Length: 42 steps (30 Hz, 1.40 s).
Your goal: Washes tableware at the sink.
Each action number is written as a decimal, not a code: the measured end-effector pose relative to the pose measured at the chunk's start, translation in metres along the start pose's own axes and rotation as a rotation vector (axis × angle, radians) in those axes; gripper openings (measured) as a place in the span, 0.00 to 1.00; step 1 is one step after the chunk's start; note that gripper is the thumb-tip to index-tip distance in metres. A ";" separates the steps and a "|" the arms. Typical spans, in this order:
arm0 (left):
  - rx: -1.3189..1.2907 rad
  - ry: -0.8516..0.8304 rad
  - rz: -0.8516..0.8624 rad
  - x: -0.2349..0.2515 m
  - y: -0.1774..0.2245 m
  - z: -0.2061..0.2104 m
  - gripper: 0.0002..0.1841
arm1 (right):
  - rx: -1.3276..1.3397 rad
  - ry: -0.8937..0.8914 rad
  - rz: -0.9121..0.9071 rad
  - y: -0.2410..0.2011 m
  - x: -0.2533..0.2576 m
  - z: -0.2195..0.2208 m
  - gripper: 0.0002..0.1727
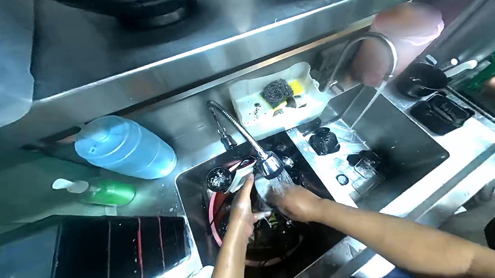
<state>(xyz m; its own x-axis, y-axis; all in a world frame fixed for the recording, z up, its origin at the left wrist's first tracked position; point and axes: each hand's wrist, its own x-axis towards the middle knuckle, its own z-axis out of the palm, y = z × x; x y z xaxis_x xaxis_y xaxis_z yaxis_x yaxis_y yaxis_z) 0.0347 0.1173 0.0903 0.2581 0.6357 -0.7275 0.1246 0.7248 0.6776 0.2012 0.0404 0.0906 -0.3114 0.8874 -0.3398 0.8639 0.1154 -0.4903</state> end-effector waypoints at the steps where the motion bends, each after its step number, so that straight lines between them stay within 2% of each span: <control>1: 0.048 -0.049 0.103 0.002 -0.007 -0.007 0.35 | 0.085 -0.010 0.032 -0.004 0.000 -0.007 0.21; 2: 0.099 -0.069 0.245 0.003 -0.017 -0.010 0.37 | 0.186 0.012 0.059 -0.009 0.001 -0.012 0.21; 4: 0.182 -0.002 0.518 -0.001 -0.034 -0.005 0.55 | 0.447 0.144 0.102 -0.022 0.002 -0.008 0.16; 5: 0.170 0.049 0.645 -0.003 -0.042 -0.001 0.59 | 0.582 0.201 0.127 -0.030 0.000 0.000 0.14; 7: 0.085 0.134 0.827 -0.004 -0.046 0.003 0.55 | 0.697 0.282 0.086 -0.044 -0.002 0.013 0.11; 8: 0.047 0.163 0.839 -0.006 -0.046 0.003 0.50 | 0.633 0.292 0.017 -0.044 -0.004 0.019 0.11; 9: -0.001 0.172 0.778 -0.010 -0.047 0.003 0.46 | 0.493 0.267 -0.052 -0.038 -0.006 0.024 0.11; 11: -0.092 0.156 0.549 -0.019 -0.046 0.002 0.38 | 0.089 0.178 -0.160 -0.017 -0.006 0.025 0.16; 14: -0.107 0.063 0.107 -0.029 -0.034 -0.005 0.28 | -0.389 0.025 -0.289 0.003 -0.004 0.010 0.24; 16: -0.131 -0.043 -0.128 -0.028 -0.029 -0.014 0.32 | -0.465 0.036 -0.363 0.006 -0.004 0.011 0.23; 18: -0.226 -0.137 -0.143 -0.024 -0.036 -0.025 0.35 | -0.373 0.014 -0.340 0.001 -0.002 0.018 0.20; 20: -0.327 -0.168 0.063 -0.025 -0.054 -0.030 0.30 | -0.197 0.004 -0.273 -0.007 -0.001 0.024 0.19; 23: -0.166 0.044 0.453 -0.025 -0.081 -0.022 0.50 | 0.006 -0.058 -0.183 -0.024 -0.004 0.026 0.18; 25: -0.125 0.195 0.683 -0.024 -0.098 -0.017 0.55 | 0.157 0.023 -0.170 -0.036 -0.009 0.037 0.17; 26: -0.127 0.224 0.748 -0.024 -0.101 -0.017 0.57 | 0.249 0.086 -0.171 -0.042 -0.012 0.042 0.17; 28: -0.132 0.227 0.783 -0.024 -0.098 -0.021 0.56 | 0.368 0.066 -0.187 -0.052 -0.016 0.044 0.21; 30: -0.206 0.166 0.699 -0.026 -0.093 -0.028 0.53 | 0.312 0.020 -0.307 -0.044 -0.015 0.044 0.17; 32: -0.309 0.088 0.537 -0.030 -0.087 -0.027 0.48 | 0.057 -0.092 -0.385 -0.029 -0.006 0.020 0.20; 35: -0.262 -0.040 0.140 -0.037 -0.073 -0.021 0.30 | -0.233 -0.211 -0.431 -0.012 0.012 -0.014 0.22; 36: -0.191 -0.076 0.024 -0.037 -0.062 -0.020 0.27 | -0.284 -0.200 -0.466 -0.008 0.016 -0.018 0.19; 38: -0.056 -0.151 -0.119 -0.031 -0.039 -0.022 0.29 | -0.332 -0.100 -0.548 0.000 0.020 -0.021 0.16; 42: -0.043 -0.264 -0.262 -0.017 -0.025 -0.027 0.36 | -0.534 0.174 -0.762 0.010 0.023 -0.010 0.15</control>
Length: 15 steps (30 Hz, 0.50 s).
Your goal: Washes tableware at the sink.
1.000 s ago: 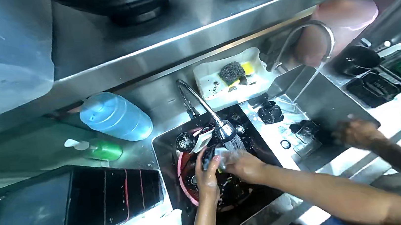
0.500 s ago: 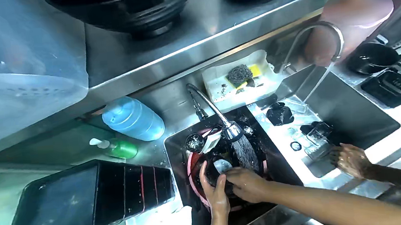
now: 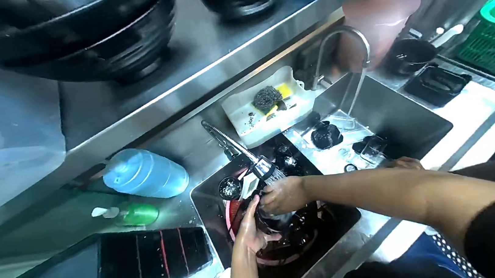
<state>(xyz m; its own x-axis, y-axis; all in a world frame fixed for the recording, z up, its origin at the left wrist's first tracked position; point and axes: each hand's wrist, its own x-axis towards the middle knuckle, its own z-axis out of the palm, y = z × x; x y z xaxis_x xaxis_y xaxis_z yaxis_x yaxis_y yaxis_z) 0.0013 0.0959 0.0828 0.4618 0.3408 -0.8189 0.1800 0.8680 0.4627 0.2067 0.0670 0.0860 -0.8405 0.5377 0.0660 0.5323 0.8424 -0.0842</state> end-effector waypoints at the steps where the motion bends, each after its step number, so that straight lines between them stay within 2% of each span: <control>1: -0.032 -0.032 -0.018 0.003 -0.004 0.000 0.37 | -0.053 0.059 -0.034 -0.002 -0.001 0.005 0.14; 4: -0.134 -0.122 -0.009 0.010 -0.021 0.006 0.40 | -0.065 0.196 -0.024 -0.009 -0.007 0.011 0.11; 6: -0.165 -0.079 0.069 0.010 -0.028 0.017 0.38 | -0.042 0.258 0.100 -0.016 -0.011 0.014 0.11; 8: -0.171 -0.002 0.184 0.010 -0.028 0.024 0.34 | 0.069 0.127 0.361 -0.031 -0.006 0.007 0.12; 10: -0.149 0.056 0.275 0.013 -0.022 0.026 0.29 | 0.376 -0.150 0.652 -0.043 0.011 -0.007 0.14; 12: -0.180 0.108 0.297 0.019 -0.023 0.027 0.28 | 0.671 -0.294 0.797 -0.037 0.021 -0.008 0.14; 13: -0.228 0.139 0.296 0.023 -0.027 0.029 0.30 | 0.790 -0.300 0.827 -0.032 0.022 -0.007 0.14; 15: -0.337 0.207 0.332 0.029 -0.036 0.039 0.33 | 1.006 -0.161 0.910 -0.024 0.023 -0.001 0.15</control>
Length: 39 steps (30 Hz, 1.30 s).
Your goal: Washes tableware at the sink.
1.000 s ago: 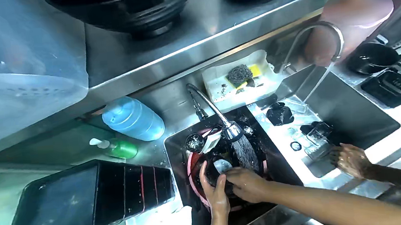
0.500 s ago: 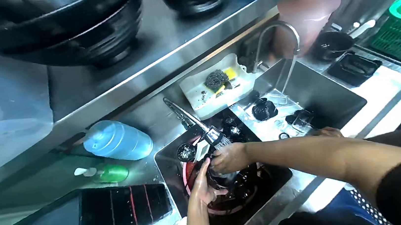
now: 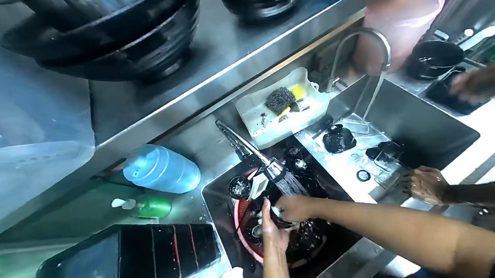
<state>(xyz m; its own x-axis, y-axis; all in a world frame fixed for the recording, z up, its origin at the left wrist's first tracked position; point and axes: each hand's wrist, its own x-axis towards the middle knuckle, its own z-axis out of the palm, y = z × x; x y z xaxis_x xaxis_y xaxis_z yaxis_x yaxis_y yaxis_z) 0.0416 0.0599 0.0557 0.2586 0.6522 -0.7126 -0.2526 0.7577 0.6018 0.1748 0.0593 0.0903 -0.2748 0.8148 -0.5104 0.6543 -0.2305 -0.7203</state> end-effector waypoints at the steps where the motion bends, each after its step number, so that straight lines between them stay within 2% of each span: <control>1: -0.050 0.031 0.032 0.000 -0.007 0.005 0.33 | 0.133 0.077 0.011 0.003 0.004 0.000 0.16; 4: -0.085 0.051 0.097 0.003 -0.019 0.012 0.30 | 0.460 0.309 0.057 0.013 0.009 0.005 0.21; 6: -0.018 0.071 0.074 0.003 -0.015 0.009 0.30 | 0.588 0.340 0.046 0.019 0.007 0.012 0.22; 8: 0.116 0.050 0.023 0.000 -0.003 0.008 0.28 | 0.474 0.259 -0.047 0.029 0.002 0.013 0.23; 11: 0.324 -0.048 -0.026 -0.003 0.010 0.003 0.29 | 0.062 0.148 -0.204 0.039 -0.008 0.015 0.20; 14: 0.470 -0.068 0.104 0.003 0.002 0.003 0.34 | -0.095 0.032 -0.115 0.035 -0.017 0.011 0.27; 15: 0.483 -0.048 0.166 0.007 -0.004 0.002 0.35 | -0.055 0.003 -0.073 0.037 -0.020 0.008 0.24; 17: 0.482 -0.024 0.314 0.016 -0.014 0.000 0.36 | 0.190 0.029 -0.024 0.056 -0.024 0.005 0.13; 18: 0.433 -0.018 0.361 0.021 -0.016 -0.002 0.37 | 0.358 0.067 0.007 0.069 -0.028 0.003 0.14; 19: 0.360 -0.025 0.355 0.025 -0.016 -0.004 0.37 | 0.522 0.139 0.043 0.082 -0.033 0.002 0.15; 21: 0.156 -0.067 0.233 0.028 -0.014 -0.004 0.37 | 0.841 0.365 0.120 0.101 -0.042 0.004 0.17; 23: -0.066 -0.119 0.145 0.033 -0.019 0.004 0.33 | 1.049 0.513 0.191 0.106 -0.047 0.005 0.25; 24: -0.152 -0.132 0.132 0.036 -0.025 0.013 0.30 | 1.040 0.505 0.218 0.102 -0.050 0.003 0.32; 26: -0.200 -0.113 0.129 0.040 -0.041 0.035 0.21 | 0.792 0.453 0.289 0.089 -0.049 -0.001 0.44; 28: -0.028 -0.074 0.113 0.047 -0.050 0.053 0.19 | 0.494 0.497 0.379 0.090 -0.046 -0.016 0.42; 30: 0.328 -0.128 0.165 0.067 -0.049 0.054 0.27 | 0.291 0.650 0.409 0.103 -0.052 -0.035 0.35; 31: 0.496 -0.154 0.227 0.082 -0.044 0.048 0.27 | 0.201 0.743 0.422 0.113 -0.058 -0.046 0.34; 32: 0.558 -0.109 0.281 0.096 -0.039 0.037 0.24 | 0.137 0.845 0.436 0.123 -0.065 -0.055 0.34; 33: 0.508 0.005 0.311 0.109 -0.033 0.023 0.21 | 0.107 0.959 0.446 0.136 -0.072 -0.063 0.33; 35: 0.333 0.339 0.298 0.135 -0.012 -0.003 0.18 | 0.138 1.123 0.513 0.172 -0.080 -0.079 0.36; 37: 0.210 0.538 0.225 0.156 0.015 -0.025 0.22 | 0.298 1.193 0.627 0.220 -0.076 -0.088 0.39; 39: 0.173 0.596 0.142 0.168 0.040 -0.039 0.30 | 0.551 1.162 0.780 0.267 -0.060 -0.079 0.37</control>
<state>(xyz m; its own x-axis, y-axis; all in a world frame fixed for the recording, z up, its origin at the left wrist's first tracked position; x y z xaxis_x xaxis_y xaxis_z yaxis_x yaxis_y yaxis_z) 0.0388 0.1988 -0.0540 -0.3422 0.6586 -0.6702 -0.0789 0.6905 0.7190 0.4215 -0.0089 -0.0342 0.8768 0.2919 -0.3821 -0.0435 -0.7432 -0.6676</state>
